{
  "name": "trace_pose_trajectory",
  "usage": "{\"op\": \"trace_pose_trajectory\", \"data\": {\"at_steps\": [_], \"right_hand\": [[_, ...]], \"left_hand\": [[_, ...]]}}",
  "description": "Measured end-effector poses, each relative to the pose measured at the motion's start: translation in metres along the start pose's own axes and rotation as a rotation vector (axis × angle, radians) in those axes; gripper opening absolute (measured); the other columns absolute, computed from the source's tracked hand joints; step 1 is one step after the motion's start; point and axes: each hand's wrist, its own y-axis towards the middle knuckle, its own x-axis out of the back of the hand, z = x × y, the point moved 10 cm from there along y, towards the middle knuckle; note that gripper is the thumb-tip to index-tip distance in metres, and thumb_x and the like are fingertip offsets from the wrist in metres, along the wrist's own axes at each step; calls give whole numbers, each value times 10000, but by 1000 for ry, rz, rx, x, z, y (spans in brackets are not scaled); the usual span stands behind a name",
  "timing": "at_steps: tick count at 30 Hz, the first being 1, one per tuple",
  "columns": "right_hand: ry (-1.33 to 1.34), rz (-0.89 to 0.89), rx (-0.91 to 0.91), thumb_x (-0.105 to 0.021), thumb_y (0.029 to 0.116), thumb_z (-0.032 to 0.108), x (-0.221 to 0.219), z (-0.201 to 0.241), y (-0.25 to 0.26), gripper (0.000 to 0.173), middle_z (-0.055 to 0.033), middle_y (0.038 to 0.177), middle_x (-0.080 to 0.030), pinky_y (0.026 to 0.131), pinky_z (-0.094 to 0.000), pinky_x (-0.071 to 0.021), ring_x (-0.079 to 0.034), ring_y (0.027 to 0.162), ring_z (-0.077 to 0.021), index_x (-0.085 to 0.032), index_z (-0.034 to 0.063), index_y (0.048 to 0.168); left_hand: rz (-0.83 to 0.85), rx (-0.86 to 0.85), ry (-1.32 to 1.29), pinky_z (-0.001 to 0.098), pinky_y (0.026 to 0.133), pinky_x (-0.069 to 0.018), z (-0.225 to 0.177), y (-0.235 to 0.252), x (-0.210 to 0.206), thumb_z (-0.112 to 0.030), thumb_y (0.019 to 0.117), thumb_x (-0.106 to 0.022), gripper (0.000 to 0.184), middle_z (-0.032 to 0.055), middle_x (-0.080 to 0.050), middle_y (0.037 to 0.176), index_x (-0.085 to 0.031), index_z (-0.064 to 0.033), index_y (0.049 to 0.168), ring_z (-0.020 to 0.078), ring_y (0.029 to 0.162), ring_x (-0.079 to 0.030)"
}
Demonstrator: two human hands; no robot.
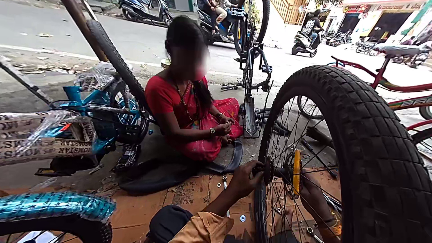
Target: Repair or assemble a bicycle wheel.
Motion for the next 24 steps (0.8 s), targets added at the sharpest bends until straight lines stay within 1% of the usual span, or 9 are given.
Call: {"op": "trace_pose_trajectory", "data": {"at_steps": [4,9,12,14,16,18,19,21,24], "right_hand": [[28,-18,38,-525,992,177,0,-4,-1,290,-24,1052,-716,915,-335,-545,-670,987,-98,-675,76,1217],[61,-7,-26,-529,999,163,-1,11,-5,262,-37,1017,-709,900,-329,-545,-668,955,-102,-675,57,1190],[49,-6,-17,-550,979,195,-1,9,-4,255,-18,960,-698,840,-334,-561,-666,892,-90,-669,63,1160],[62,-18,7,-551,974,102,-1,4,-5,195,-24,917,-681,798,-296,-560,-655,840,-70,-662,39,1122],[49,-33,32,-518,961,89,-1,-1,-4,214,-12,896,-667,768,-262,-554,-644,814,-46,-647,48,1127],[16,-42,26,-508,967,95,1,-7,-5,265,-49,946,-685,813,-316,-566,-664,860,-87,-643,24,1184],[-11,-51,29,-500,966,96,1,-7,-5,280,-57,955,-690,822,-328,-568,-669,870,-97,-640,17,1195],[-39,-66,55,-501,984,62,3,5,-3,283,-91,976,-716,848,-307,-563,-686,890,-100,-638,-26,1215],[-16,-54,80,-493,979,64,0,12,0,298,-116,1010,-714,870,-295,-549,-680,918,-108,-638,-48,1214]], "left_hand": [[-55,-10,-65,262,667,-539,3,-4,4,-267,976,-677,247,-19,-712,1060,-712,-141,1185,71,775,-638],[-86,-47,-53,239,637,-526,-2,-7,7,-246,961,-691,252,-24,-711,1062,-716,-143,1189,58,760,-631],[-58,-25,-142,276,658,-545,-2,-6,13,-231,1000,-631,264,-4,-708,1092,-698,-128,1234,89,775,-643],[-106,60,-305,323,702,-568,13,-13,24,-195,1053,-539,263,40,-703,1059,-680,-87,1247,143,782,-652],[-225,148,-380,344,736,-580,32,-21,39,-187,1081,-486,262,70,-711,1015,-683,-57,1193,171,799,-667],[-320,151,-305,337,676,-556,40,-28,47,-192,1042,-570,195,61,-681,934,-709,-57,1068,160,743,-631],[-327,124,-221,330,658,-556,36,-30,49,-211,1005,-630,169,44,-670,950,-722,-74,1041,146,742,-622],[-301,32,-73,328,699,-579,18,-29,45,-230,940,-715,202,45,-683,1083,-735,-101,1094,134,824,-651],[-265,-141,132,369,870,-611,-16,-19,33,-251,950,-723,288,53,-667,1251,-732,-158,1222,149,1060,-678]]}}
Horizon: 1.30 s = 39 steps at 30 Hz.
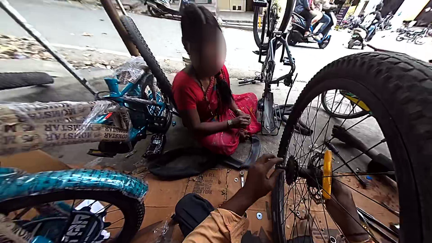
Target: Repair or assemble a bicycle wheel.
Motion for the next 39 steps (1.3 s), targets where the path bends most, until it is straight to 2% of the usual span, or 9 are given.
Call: {"op": "trace_pose_trajectory", "data": {"at_steps": [5,10,15,18,24,30,34,36,39], "right_hand": [[22,-19,-10,-525,960,190,-6,-10,0,350,-66,989,-700,840,-293,-566,-673,893,-75,-631,-4,1231],[50,-32,-36,-486,981,60,-1,1,-3,309,-159,1068,-683,880,-267,-535,-656,961,-95,-603,-103,1217],[-71,-44,-46,-500,969,73,5,4,-3,314,-199,1077,-701,913,-332,-539,-685,1000,-185,-629,-93,1202],[-97,-9,-68,-489,967,29,3,0,-3,354,-274,1170,-671,1009,-421,-498,-662,1118,-306,-594,-126,1268],[-56,-76,-152,-457,963,-43,10,29,-11,370,-309,1229,-643,1027,-301,-455,-634,1158,-265,-558,-189,1287],[-1,-24,-28,-537,1002,87,1,7,-14,394,-304,1267,-619,1056,-253,-436,-600,1209,-211,-560,-180,1291],[61,-17,-106,-577,942,65,0,3,-8,312,-155,1093,-701,931,-271,-530,-671,1012,-110,-603,-103,1203],[119,11,-284,-543,958,-5,2,39,-9,318,-165,1147,-691,981,-258,-484,-642,1044,-106,-598,-140,1241],[42,-109,69,-555,958,43,5,63,-9,300,-233,1040,-677,896,-216,-515,-660,950,-148,-607,-190,1140]], "left_hand": [[48,-147,111,398,964,-579,-17,12,-15,-220,952,-702,249,61,-700,1242,-747,-136,1182,181,1146,-672],[84,-222,195,411,923,-585,-29,17,-14,-229,932,-714,223,70,-719,1190,-764,-141,1132,210,1098,-691],[89,-270,256,425,872,-592,-39,20,-17,-235,925,-698,197,90,-713,1209,-770,-168,1096,230,1056,-703],[76,-278,270,409,866,-589,-41,19,-18,-233,928,-691,175,80,-711,1213,-783,-184,1069,220,1048,-698],[113,-210,301,409,877,-578,-50,22,-20,-222,931,-663,165,54,-727,1151,-793,-157,1010,216,1053,-690],[85,-245,501,397,843,-580,-63,18,-24,-218,893,-678,131,50,-729,1174,-755,-113,907,217,1069,-696],[68,-270,568,381,843,-586,-66,18,-22,-180,883,-691,108,51,-722,1205,-754,-99,918,207,1080,-695],[92,-225,510,405,875,-589,-58,17,-21,-180,880,-724,146,60,-712,1234,-771,-83,979,214,1111,-689],[33,-27,292,440,885,-594,-27,21,-2,-203,910,-713,168,78,-683,1278,-765,-58,977,227,1092,-690]]}}
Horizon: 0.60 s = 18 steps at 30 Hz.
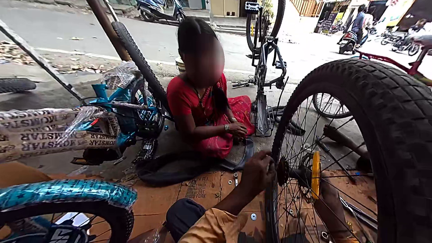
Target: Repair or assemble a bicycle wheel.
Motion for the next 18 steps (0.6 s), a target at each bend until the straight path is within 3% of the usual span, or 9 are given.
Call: {"op": "trace_pose_trajectory", "data": {"at_steps": [4,6,8,10,11,13,14,16,18], "right_hand": [[-85,79,-245,-594,935,61,2,8,4,315,-209,1132,-692,1003,-282,-470,-650,1056,-179,-652,-121,1186],[-95,86,-269,-589,930,37,1,1,4,332,-213,1172,-678,1023,-304,-468,-642,1088,-196,-638,-115,1221],[-146,80,-210,-600,935,54,-2,-24,1,338,-213,1153,-683,990,-387,-511,-662,1064,-244,-639,-86,1240],[-173,71,-167,-602,958,99,-4,-56,-3,329,-196,1135,-691,946,-480,-524,-671,1048,-290,-638,-30,1258],[-177,86,-200,-586,979,99,-6,-64,-5,330,-194,1159,-685,962,-505,-510,-661,1072,-305,-629,-15,1286],[-184,94,-230,-559,990,79,-6,-67,-7,324,-189,1158,-691,961,-527,-507,-666,1072,-312,-632,1,1296],[-176,84,-206,-560,984,81,-6,-63,-6,306,-182,1121,-696,937,-517,-519,-673,1035,-299,-643,-4,1266],[-149,57,-162,-589,950,114,-5,-57,-4,293,-147,1057,-705,884,-483,-537,-681,966,-254,-664,4,1212],[-134,52,-183,-593,962,140,-4,-54,-4,284,-132,1032,-702,862,-469,-539,-677,942,-234,-666,12,1205]], "left_hand": [[112,340,-107,456,858,-589,68,-6,-9,-236,960,-652,195,70,-666,1224,-732,-72,1028,213,1005,-682],[346,488,-10,522,874,-560,94,-22,-27,-370,1009,-598,319,81,-689,1126,-738,-83,1019,258,992,-683],[513,550,54,527,930,-533,105,-39,-42,-345,1045,-539,336,82,-674,1216,-738,-75,1065,274,1066,-671],[502,525,21,488,1000,-532,107,-48,-45,-162,1033,-499,277,37,-571,1446,-711,-129,1208,241,1204,-636],[445,512,-49,480,998,-533,106,-51,-43,-107,1017,-478,296,20,-569,1449,-723,-150,1177,223,1214,-629],[311,503,-209,462,932,-532,104,-53,-38,-134,1010,-445,298,-6,-683,1222,-743,-148,1009,174,1097,-654],[271,499,-274,455,907,-538,101,-53,-36,-189,1018,-451,284,3,-694,1165,-731,-146,1037,165,1043,-661],[258,477,-373,444,865,-568,86,-47,-32,-296,1040,-504,325,61,-660,1209,-645,-131,1282,182,962,-676],[219,395,-461,385,857,-585,66,-38,-30,-288,1031,-538,374,45,-647,1246,-606,-157,1374,145,954,-678]]}}
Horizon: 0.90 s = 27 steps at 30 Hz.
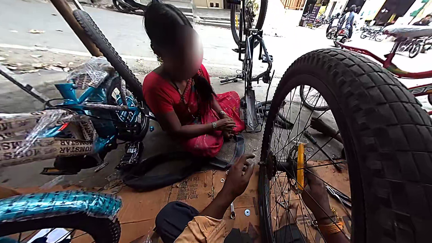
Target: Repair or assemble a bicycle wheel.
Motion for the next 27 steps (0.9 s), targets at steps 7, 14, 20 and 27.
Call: {"op": "trace_pose_trajectory", "data": {"at_steps": [7,14,20,27], "right_hand": [[-24,33,-18,-535,969,131,3,6,-2,309,-148,1074,-706,906,-499,-527,-678,1004,-261,-667,10,1221],[192,-146,-40,-594,984,168,-15,-74,-42,520,-107,1404,-579,832,-362,-606,-683,1018,-165,-477,88,1484],[4,347,-628,-482,1027,74,-12,-55,-107,461,-224,1550,-432,1137,-446,-403,-510,1364,-334,-478,-25,1477],[-36,153,-638,-587,968,243,-83,-192,-191,532,-147,1453,-547,1129,-430,-427,-539,1334,-274,-518,102,1476]], "left_hand": [[0,-187,-32,292,833,-593,-32,9,-21,-272,1001,-652,246,-40,-725,1100,-733,-171,1211,68,943,-689],[-8,-204,61,351,792,-603,-40,9,-14,-269,981,-647,256,-9,-730,1046,-719,-140,1190,96,872,-695],[122,56,-156,400,768,-571,-35,18,-19,-121,1024,-594,195,98,-701,982,-666,-10,1167,181,818,-670],[64,519,-341,269,877,-532,-25,-36,-3,-55,1074,-392,280,129,-632,1134,-517,69,1291,118,967,-630]]}}
